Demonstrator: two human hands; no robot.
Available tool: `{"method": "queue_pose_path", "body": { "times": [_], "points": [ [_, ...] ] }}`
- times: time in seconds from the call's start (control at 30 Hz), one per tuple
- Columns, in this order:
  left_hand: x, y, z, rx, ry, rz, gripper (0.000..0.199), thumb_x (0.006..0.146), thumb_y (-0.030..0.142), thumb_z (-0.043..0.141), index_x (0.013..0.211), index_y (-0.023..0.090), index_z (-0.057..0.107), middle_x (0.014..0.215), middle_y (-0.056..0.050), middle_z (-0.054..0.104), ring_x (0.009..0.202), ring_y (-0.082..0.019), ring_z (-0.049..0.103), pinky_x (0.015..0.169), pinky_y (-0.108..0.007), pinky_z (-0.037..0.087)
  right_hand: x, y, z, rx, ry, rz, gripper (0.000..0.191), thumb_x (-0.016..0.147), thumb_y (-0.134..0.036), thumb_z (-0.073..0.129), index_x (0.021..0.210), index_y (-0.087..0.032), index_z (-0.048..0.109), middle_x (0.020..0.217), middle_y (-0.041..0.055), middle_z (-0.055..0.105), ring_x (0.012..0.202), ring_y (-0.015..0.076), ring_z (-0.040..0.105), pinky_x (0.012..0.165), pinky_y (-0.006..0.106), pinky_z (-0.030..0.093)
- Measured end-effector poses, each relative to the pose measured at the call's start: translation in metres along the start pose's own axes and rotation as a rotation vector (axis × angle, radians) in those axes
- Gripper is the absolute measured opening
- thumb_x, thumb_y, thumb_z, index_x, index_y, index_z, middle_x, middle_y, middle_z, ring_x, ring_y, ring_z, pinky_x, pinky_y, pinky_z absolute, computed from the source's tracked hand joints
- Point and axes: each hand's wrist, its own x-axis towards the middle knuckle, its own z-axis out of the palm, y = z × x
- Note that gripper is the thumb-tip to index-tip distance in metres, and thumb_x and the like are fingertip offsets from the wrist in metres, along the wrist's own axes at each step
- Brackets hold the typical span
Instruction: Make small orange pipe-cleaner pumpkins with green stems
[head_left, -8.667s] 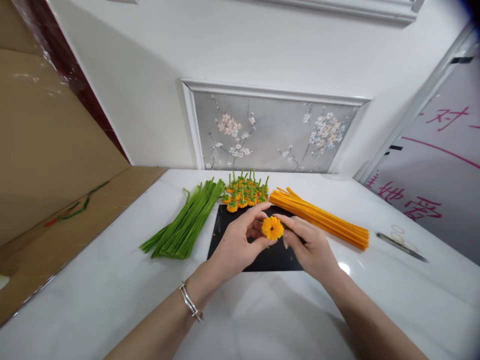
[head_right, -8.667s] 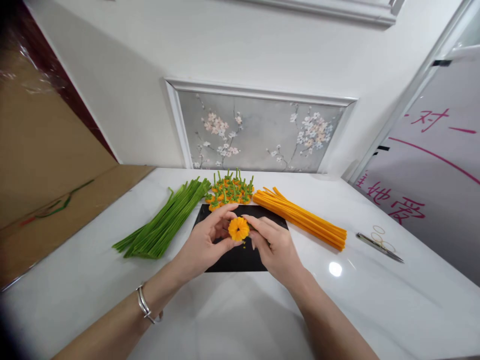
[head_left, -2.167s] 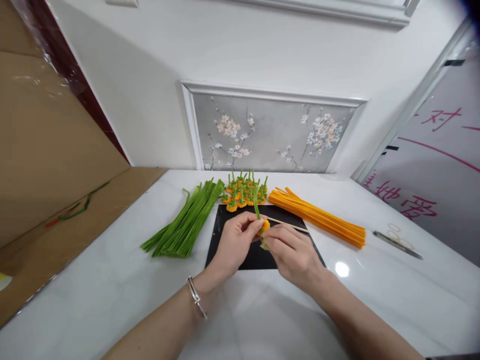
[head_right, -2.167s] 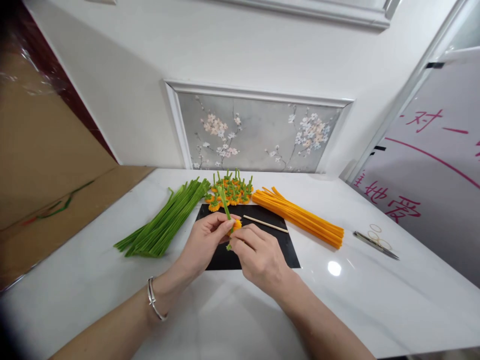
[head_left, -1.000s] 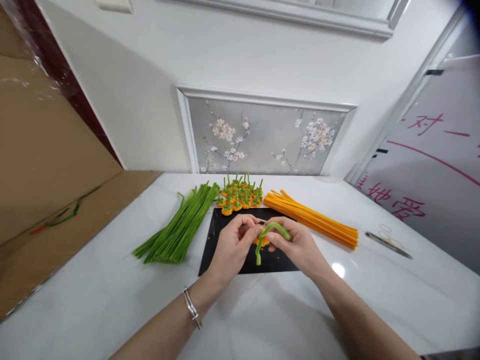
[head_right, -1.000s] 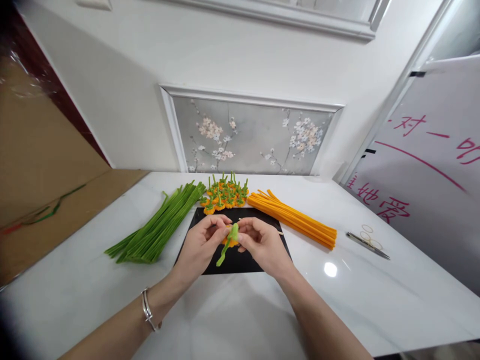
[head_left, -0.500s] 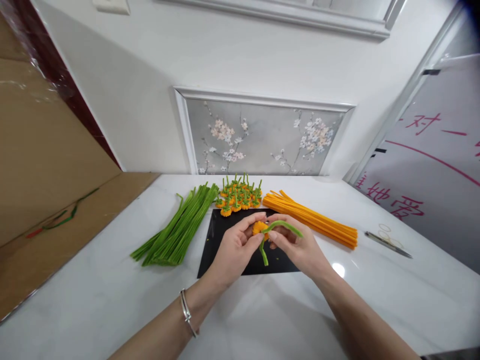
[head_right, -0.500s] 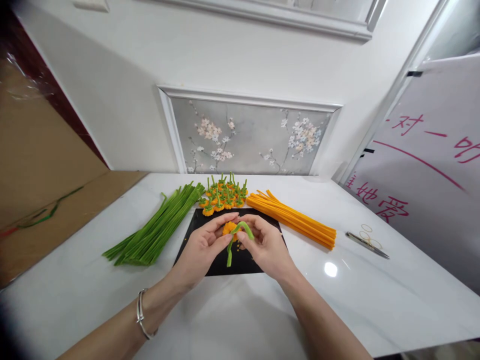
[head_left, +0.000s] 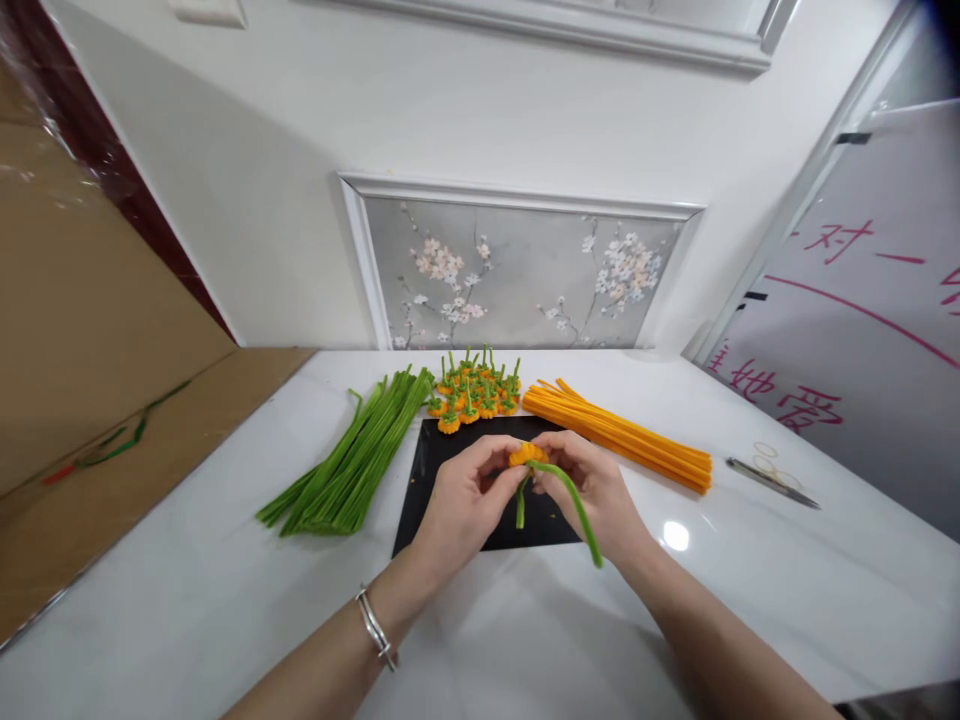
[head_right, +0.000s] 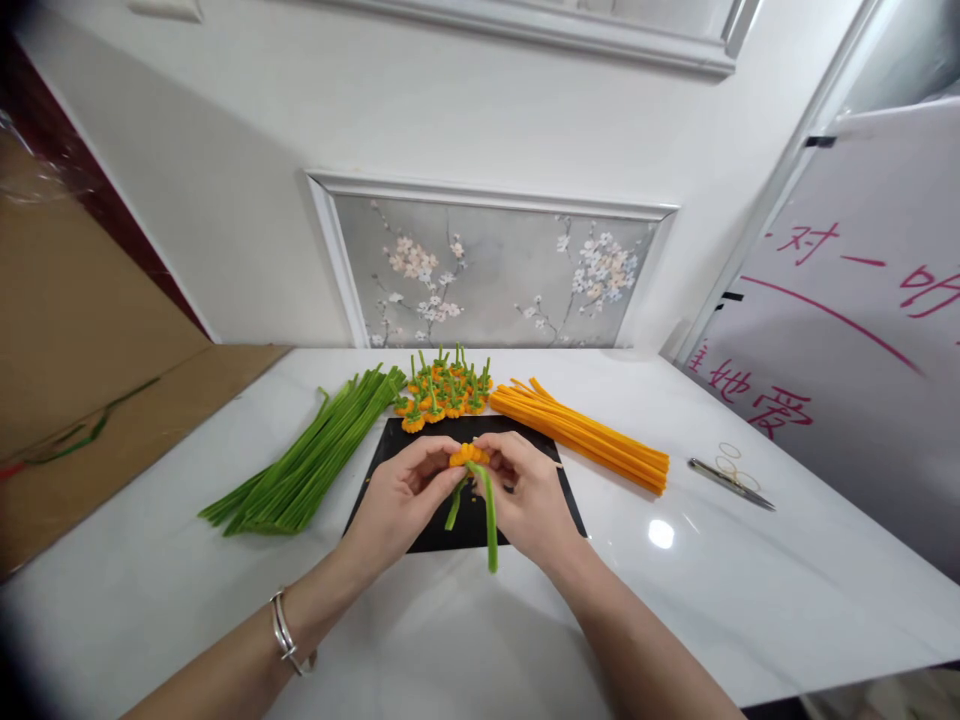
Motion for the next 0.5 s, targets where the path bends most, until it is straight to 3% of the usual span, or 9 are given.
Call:
{"method": "queue_pose_path", "body": {
  "times": [0.2,0.37,0.5],
  "points": [
    [0.0002,0.0002,-0.0009,-0.017,-0.006,-0.024,0.02,0.087,0.025,0.057,0.106,0.02,0.061,0.095,-0.005,0.068,0.083,-0.017,0.066,0.073,-0.026,0.054,0.0024,-0.0048,-0.0025,0.018,-0.025,0.109,0.02,0.084,-0.033,0.06,0.097,-0.018,0.062,0.086,0.0057,0.068,0.069,0.0174,0.067,0.064,0.03,0.058],
    [0.0002,-0.0028,-0.0052,0.182,0.015,0.054,0.022,0.09,0.023,0.052,0.109,0.021,0.064,0.107,-0.006,0.068,0.097,-0.018,0.064,0.086,-0.029,0.051,0.002,-0.004,-0.0073,-0.122,-0.092,-0.031,0.02,0.085,-0.028,0.061,0.102,-0.019,0.067,0.087,0.0068,0.068,0.073,0.0176,0.065,0.063,0.027,0.056],
    [0.0002,-0.0006,-0.0073,0.32,-0.023,0.165,0.023,0.091,0.019,0.05,0.106,0.022,0.067,0.102,-0.005,0.069,0.092,-0.018,0.064,0.083,-0.028,0.05,0.0016,-0.0039,-0.008,-0.277,-0.079,-0.134,0.014,0.087,-0.023,0.058,0.095,-0.019,0.068,0.078,0.0048,0.066,0.063,0.0153,0.061,0.058,0.026,0.052]
  ]
}}
